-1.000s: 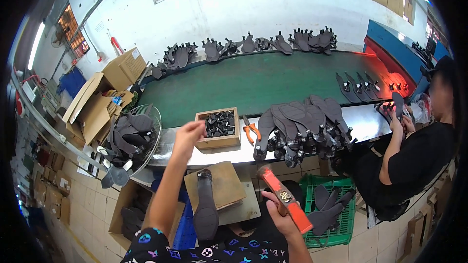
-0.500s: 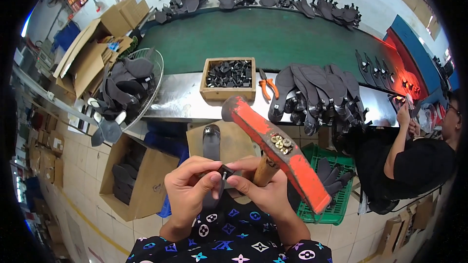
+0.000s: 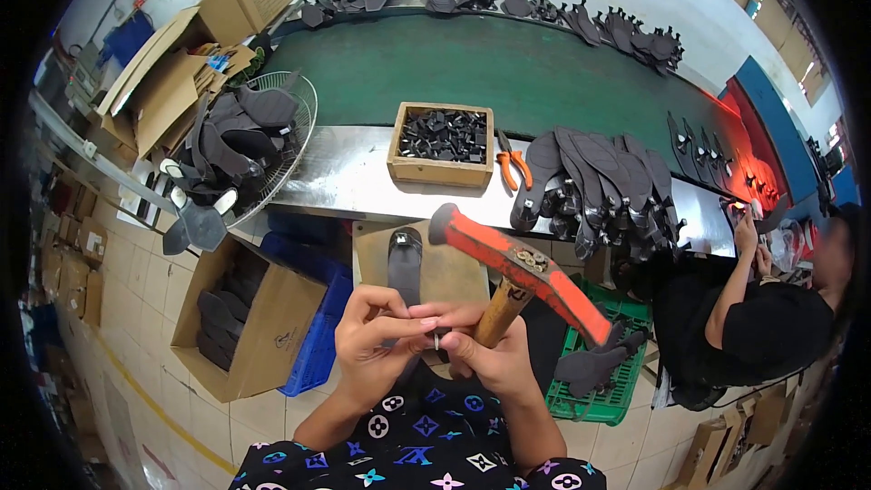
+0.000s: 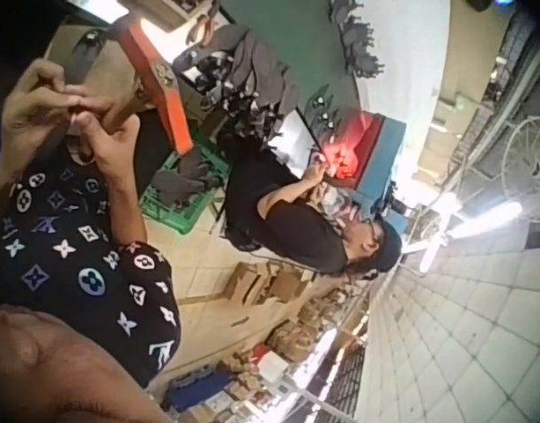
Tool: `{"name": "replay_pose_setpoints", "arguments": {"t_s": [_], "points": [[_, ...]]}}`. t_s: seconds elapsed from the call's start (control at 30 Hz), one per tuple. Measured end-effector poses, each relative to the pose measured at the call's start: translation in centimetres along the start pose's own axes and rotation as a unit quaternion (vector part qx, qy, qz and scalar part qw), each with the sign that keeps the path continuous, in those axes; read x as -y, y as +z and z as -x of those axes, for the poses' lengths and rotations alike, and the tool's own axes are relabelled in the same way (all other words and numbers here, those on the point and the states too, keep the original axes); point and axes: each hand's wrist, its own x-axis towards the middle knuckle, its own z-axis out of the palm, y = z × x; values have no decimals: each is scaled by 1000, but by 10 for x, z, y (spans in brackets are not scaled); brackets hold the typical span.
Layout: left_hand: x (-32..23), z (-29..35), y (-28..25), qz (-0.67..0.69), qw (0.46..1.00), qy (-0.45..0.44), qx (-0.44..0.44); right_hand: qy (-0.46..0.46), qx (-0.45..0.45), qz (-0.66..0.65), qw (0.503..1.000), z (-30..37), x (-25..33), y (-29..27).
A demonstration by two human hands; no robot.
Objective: Securing the shoe upper to the sole component using pliers, a hammer, and nails.
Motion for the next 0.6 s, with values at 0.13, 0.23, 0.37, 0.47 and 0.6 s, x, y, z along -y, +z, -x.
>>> {"name": "replay_pose_setpoints", "arguments": {"t_s": [0.13,0.23,0.37,0.47,0.6], "points": [[22,8,-5,-39,999,9,32,20,-38,-22,999,1,-10,-5],[43,-9,-13,-177,984,-14,-33,17,-46,-39,998,-7,-20,-19],[114,-32,-21,-197,980,-14,-33,-11,-97,106,990,-41,-24,-27],[136,-40,-27,-169,978,-92,83,30,-91,178,979,-60,-16,-28],[132,-23,-12,-213,974,-47,63,48,-51,271,960,-79,-25,-36]]}}
